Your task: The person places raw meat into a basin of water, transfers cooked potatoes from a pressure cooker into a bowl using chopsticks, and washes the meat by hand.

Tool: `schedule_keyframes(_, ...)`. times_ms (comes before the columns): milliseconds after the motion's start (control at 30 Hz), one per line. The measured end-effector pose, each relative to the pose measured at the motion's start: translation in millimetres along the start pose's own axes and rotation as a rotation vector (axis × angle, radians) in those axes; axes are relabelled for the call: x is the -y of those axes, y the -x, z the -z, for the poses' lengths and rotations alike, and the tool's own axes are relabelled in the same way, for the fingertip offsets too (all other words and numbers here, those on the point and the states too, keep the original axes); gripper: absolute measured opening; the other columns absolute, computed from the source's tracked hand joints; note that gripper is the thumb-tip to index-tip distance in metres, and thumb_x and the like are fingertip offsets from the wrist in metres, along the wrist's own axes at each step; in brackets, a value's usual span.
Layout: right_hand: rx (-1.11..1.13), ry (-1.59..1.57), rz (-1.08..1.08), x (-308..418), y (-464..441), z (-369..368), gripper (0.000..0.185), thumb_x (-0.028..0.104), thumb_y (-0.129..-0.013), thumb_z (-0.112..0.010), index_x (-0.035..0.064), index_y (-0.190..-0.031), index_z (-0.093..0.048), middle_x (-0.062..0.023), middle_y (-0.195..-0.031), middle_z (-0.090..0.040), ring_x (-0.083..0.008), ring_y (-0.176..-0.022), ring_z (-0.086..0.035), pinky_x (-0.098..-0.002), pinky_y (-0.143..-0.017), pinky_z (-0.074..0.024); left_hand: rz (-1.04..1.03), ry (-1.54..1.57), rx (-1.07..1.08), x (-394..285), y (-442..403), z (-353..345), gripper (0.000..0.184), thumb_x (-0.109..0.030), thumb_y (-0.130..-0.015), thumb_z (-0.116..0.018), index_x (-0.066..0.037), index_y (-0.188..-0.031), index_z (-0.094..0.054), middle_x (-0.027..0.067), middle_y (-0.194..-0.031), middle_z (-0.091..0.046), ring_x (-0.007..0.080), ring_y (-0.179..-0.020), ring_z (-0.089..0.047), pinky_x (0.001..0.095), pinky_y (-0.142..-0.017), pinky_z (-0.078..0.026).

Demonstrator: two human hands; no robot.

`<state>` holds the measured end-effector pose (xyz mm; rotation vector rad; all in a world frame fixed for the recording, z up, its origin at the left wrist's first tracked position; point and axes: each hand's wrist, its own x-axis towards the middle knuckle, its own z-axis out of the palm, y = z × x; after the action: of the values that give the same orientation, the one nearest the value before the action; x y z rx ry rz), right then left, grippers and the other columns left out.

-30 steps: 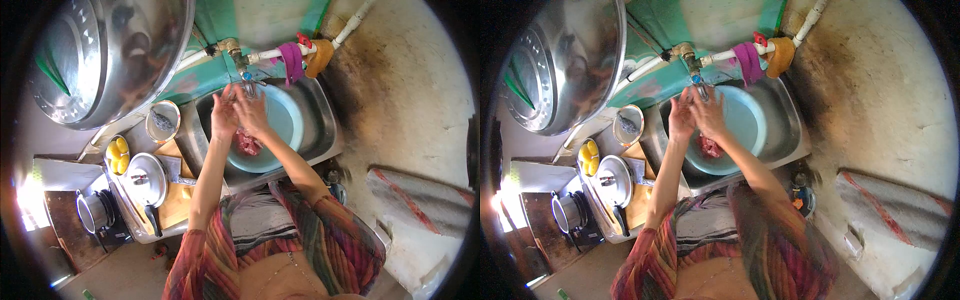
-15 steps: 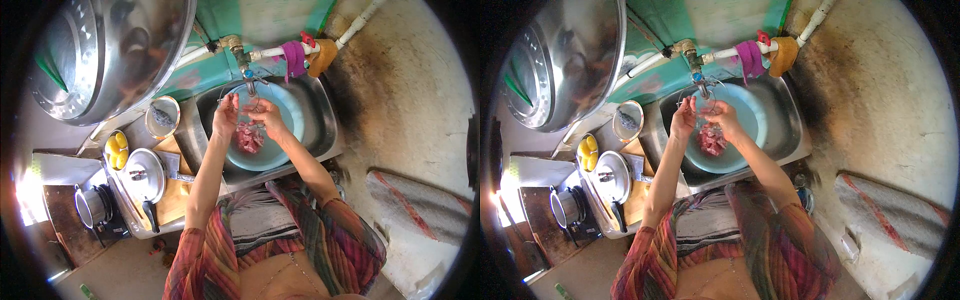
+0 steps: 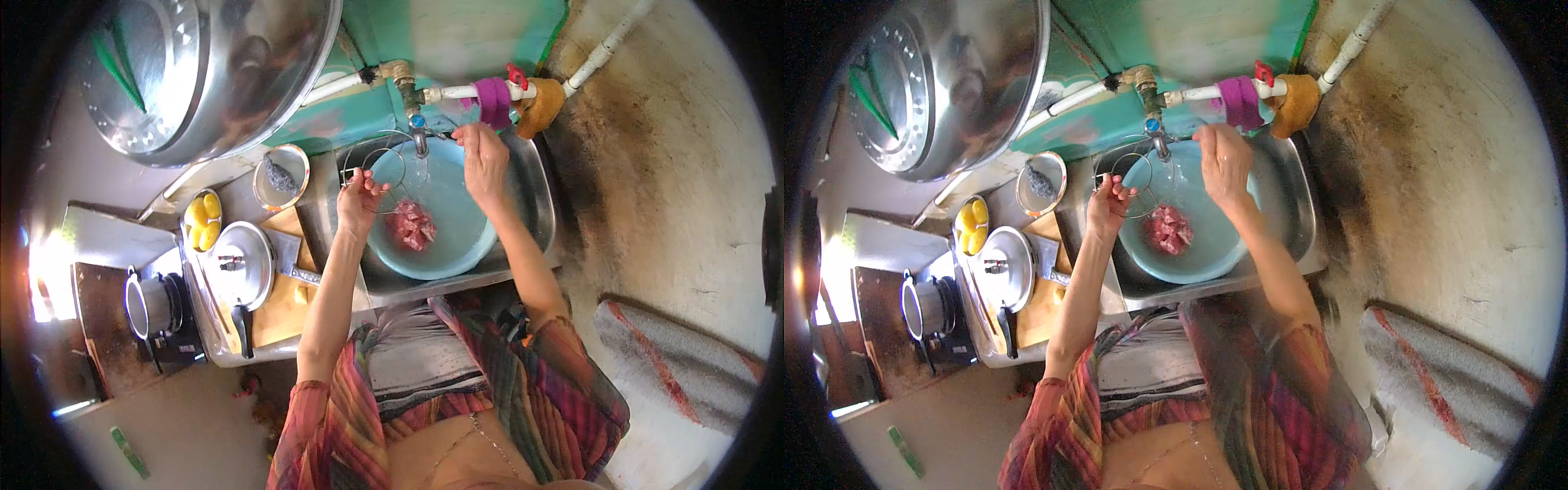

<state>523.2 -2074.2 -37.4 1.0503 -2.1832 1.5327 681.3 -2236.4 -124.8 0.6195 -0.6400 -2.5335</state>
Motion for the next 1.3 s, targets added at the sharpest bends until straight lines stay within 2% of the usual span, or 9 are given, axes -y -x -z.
schedule_keyframes(167,0.342,-0.121,-0.014,40,-11,-10,0.037,0.027,-0.093,-0.042,0.0021,-0.069,-0.055,-0.0088,-0.06,-0.057,-0.0273,-0.054,-0.056,-0.0376,-0.052,-0.0418,-0.043,-0.145,-0.046,-2,23,-21,0.027,-0.026,-0.092,-0.049,-0.004,-0.077,-0.055,0.0026,-0.061,-0.046,0.0167,-0.055,-0.047,0.041,-0.069,-0.051)
schedule_keyframes(233,0.396,-0.483,-0.3,32,-3,-2,0.039,0.026,-0.094,-0.041,0.0008,-0.068,-0.055,-0.0094,-0.059,-0.058,-0.0276,-0.053,-0.056,-0.036,-0.053,-0.0432,-0.025,-0.184,-0.033,0,29,-19,0.025,-0.027,-0.092,-0.049,-0.006,-0.079,-0.053,0.0024,-0.061,-0.047,0.017,-0.059,-0.049,0.0413,-0.074,-0.05)
schedule_keyframes(367,0.377,0.111,-0.035,6,56,24,0.013,0.014,-0.082,-0.057,0.0054,-0.092,-0.058,-0.0099,-0.085,-0.061,-0.0271,-0.074,-0.06,-0.0352,-0.067,-0.0476,0.077,-0.102,-0.216,10,38,-2,0.024,-0.022,-0.095,-0.042,-0.003,-0.084,-0.052,0.0065,-0.067,-0.051,0.0233,-0.066,-0.054,0.046,-0.081,-0.048)
schedule_keyframes(533,0.447,0.23,0.142,55,142,41,0.035,0.009,-0.071,-0.065,0.0047,-0.105,-0.055,-0.0108,-0.111,-0.053,-0.0314,-0.096,-0.053,-0.0406,-0.083,-0.0452,0.321,-0.065,-0.191,35,68,-13,0.025,-0.02,-0.096,-0.035,-0.001,-0.09,-0.051,0.0134,-0.082,-0.057,0.0313,-0.084,-0.058,0.0496,-0.085,-0.046)
schedule_keyframes(700,0.307,0.61,0.154,46,207,71,0.029,0.005,-0.075,-0.059,0.0036,-0.104,-0.057,-0.0131,-0.103,-0.057,-0.0339,-0.094,-0.054,-0.0415,-0.079,-0.046,0.469,-0.06,0.147,77,113,-28,0.025,-0.022,-0.093,-0.043,-0.001,-0.102,-0.051,0.0181,-0.107,-0.057,0.0336,-0.106,-0.052,0.045,-0.094,-0.039)
schedule_keyframes(833,-0.027,0.631,-0.052,77,243,123,0.016,0.005,-0.079,-0.056,0.0007,-0.094,-0.061,-0.0148,-0.085,-0.062,-0.0288,-0.078,-0.06,-0.0366,-0.068,-0.0479,0.453,-0.591,0.461,78,189,-67,0.048,-0.036,-0.087,-0.056,-0.001,-0.118,-0.048,0.0104,-0.111,-0.056,0.0241,-0.103,-0.053,0.0367,-0.097,-0.032)
schedule_keyframes(1033,-0.458,-0.27,-0.964,128,339,183,0.021,0.019,-0.088,-0.055,0.0002,-0.092,-0.063,-0.0067,-0.085,-0.066,-0.01,-0.068,-0.058,-0.0241,-0.059,-0.0474,0.486,-1.091,0.654,98,222,-15,0.048,-0.031,-0.082,-0.064,-0.001,-0.117,-0.052,0.0081,-0.107,-0.059,0.0174,-0.096,-0.054,0.0301,-0.078,-0.043)
schedule_keyframes(1100,-0.515,-0.389,-1.023,156,363,202,0.026,0.025,-0.084,-0.059,0.0014,-0.095,-0.062,-0.0071,-0.086,-0.066,-0.0098,-0.067,-0.057,-0.024,-0.061,-0.0474,0.423,-1.152,0.614,114,225,-10,0.05,-0.028,-0.077,-0.07,0.003,-0.113,-0.052,0.0101,-0.098,-0.062,0.016,-0.089,-0.057,0.0262,-0.078,-0.045)
schedule_keyframes(1300,-0.703,-0.588,-0.988,232,434,247,0.023,0.02,-0.088,-0.055,-0.0007,-0.099,-0.058,-0.0102,-0.089,-0.066,-0.0101,-0.067,-0.057,-0.0237,-0.06,-0.0474,0.734,-0.944,1.063,158,282,-70,0.065,-0.036,-0.08,-0.066,-0.004,-0.13,-0.04,0.0121,-0.126,-0.049,0.0198,-0.112,-0.049,0.0336,-0.092,-0.038)
